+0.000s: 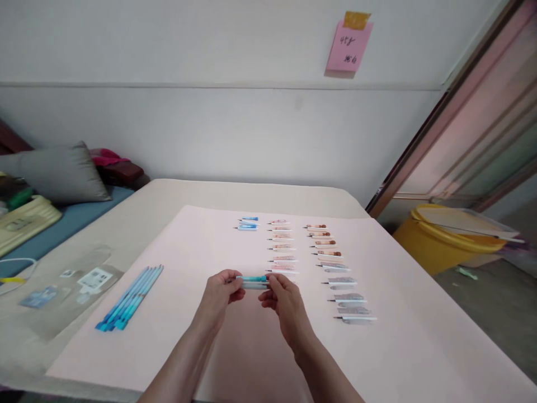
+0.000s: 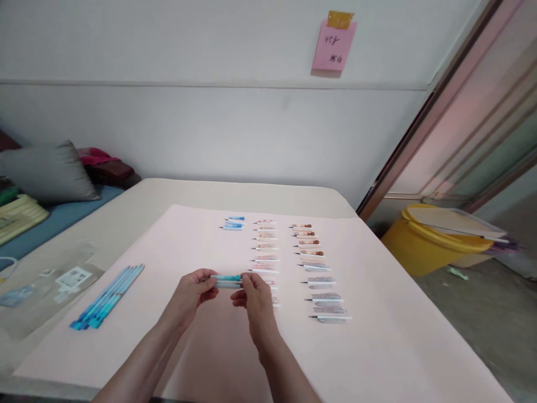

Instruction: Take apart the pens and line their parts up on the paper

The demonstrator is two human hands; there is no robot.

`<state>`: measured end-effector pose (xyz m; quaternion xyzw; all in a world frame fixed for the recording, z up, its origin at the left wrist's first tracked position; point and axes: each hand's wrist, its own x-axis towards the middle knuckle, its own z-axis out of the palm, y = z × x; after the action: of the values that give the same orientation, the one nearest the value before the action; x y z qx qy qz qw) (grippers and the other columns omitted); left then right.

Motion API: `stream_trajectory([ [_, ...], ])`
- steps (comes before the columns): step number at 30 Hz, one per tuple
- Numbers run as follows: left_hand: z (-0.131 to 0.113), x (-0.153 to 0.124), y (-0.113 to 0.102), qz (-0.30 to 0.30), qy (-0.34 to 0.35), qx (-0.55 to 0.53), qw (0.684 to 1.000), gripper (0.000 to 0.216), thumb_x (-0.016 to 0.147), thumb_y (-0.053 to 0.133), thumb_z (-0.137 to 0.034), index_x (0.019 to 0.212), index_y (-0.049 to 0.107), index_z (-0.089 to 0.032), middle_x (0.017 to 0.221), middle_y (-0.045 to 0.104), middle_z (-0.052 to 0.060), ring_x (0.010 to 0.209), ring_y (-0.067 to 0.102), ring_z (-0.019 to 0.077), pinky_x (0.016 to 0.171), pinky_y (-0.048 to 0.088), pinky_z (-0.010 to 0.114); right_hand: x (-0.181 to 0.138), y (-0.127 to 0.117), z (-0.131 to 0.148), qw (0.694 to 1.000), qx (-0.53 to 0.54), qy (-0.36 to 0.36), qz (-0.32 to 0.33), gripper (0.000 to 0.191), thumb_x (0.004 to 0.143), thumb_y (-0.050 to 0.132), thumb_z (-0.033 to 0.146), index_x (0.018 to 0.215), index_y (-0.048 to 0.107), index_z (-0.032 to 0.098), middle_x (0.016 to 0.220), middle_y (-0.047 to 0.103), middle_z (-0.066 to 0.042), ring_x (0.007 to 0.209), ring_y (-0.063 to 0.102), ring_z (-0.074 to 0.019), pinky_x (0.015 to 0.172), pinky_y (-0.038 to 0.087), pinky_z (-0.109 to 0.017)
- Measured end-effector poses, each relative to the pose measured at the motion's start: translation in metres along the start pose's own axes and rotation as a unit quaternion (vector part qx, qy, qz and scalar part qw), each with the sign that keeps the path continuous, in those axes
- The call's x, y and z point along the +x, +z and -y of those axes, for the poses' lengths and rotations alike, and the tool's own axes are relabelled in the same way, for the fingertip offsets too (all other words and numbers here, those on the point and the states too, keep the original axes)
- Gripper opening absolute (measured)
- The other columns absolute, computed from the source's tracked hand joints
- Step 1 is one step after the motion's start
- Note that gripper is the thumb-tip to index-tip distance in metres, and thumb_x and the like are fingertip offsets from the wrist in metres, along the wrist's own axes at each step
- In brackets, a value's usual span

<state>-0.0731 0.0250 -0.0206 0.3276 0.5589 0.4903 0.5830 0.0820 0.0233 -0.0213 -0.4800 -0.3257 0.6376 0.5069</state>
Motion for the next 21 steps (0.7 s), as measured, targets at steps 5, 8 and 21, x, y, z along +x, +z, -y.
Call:
stream_trajectory([
  [5, 0.001, 0.0, -0.001, -0.001, 0.002, -0.008, 1.0, 0.024, 0.065, 0.067, -0.031, 0.081, 0.062, -0.014, 0.069, 0.06, 0.002, 0.057, 0.056, 0.0097, 0.062, 0.048, 0.026, 0.0, 0.001, 0.001, 0.999, -0.03, -0.011, -0.02, 0.034, 0.067, 0.066, 0.037, 0.089, 0.062, 0.012, 0.059, 0.061, -0.002, 0.056, 0.06, -0.0164, 0.052, 0.049, -0.027],
  [8, 0.001, -0.001, -0.001, 0.005, 0.002, -0.021, 1.0, 0.024, 0.065, 0.068, -0.031, 0.081, 0.062, -0.013, 0.07, 0.059, 0.002, 0.057, 0.056, 0.0094, 0.062, 0.048, 0.025, 0.0, 0.001, 0.001, 0.998, -0.046, -0.024, -0.022, 0.032, 0.07, 0.063, 0.034, 0.092, 0.062, 0.011, 0.058, 0.061, -0.003, 0.057, 0.06, -0.0166, 0.053, 0.05, -0.027],
  [21, 0.003, 0.011, -0.008, -0.037, -0.009, -0.102, 0.994, 0.02, 0.063, 0.071, -0.02, 0.078, 0.061, -0.012, 0.065, 0.058, 0.001, 0.052, 0.056, 0.0071, 0.054, 0.048, 0.019, 0.0, -0.003, 0.003, 0.999, 0.019, 0.024, -0.025, 0.031, 0.068, 0.064, 0.035, 0.09, 0.063, 0.013, 0.082, 0.065, -0.009, 0.057, 0.06, -0.0141, 0.052, 0.047, -0.025],
])
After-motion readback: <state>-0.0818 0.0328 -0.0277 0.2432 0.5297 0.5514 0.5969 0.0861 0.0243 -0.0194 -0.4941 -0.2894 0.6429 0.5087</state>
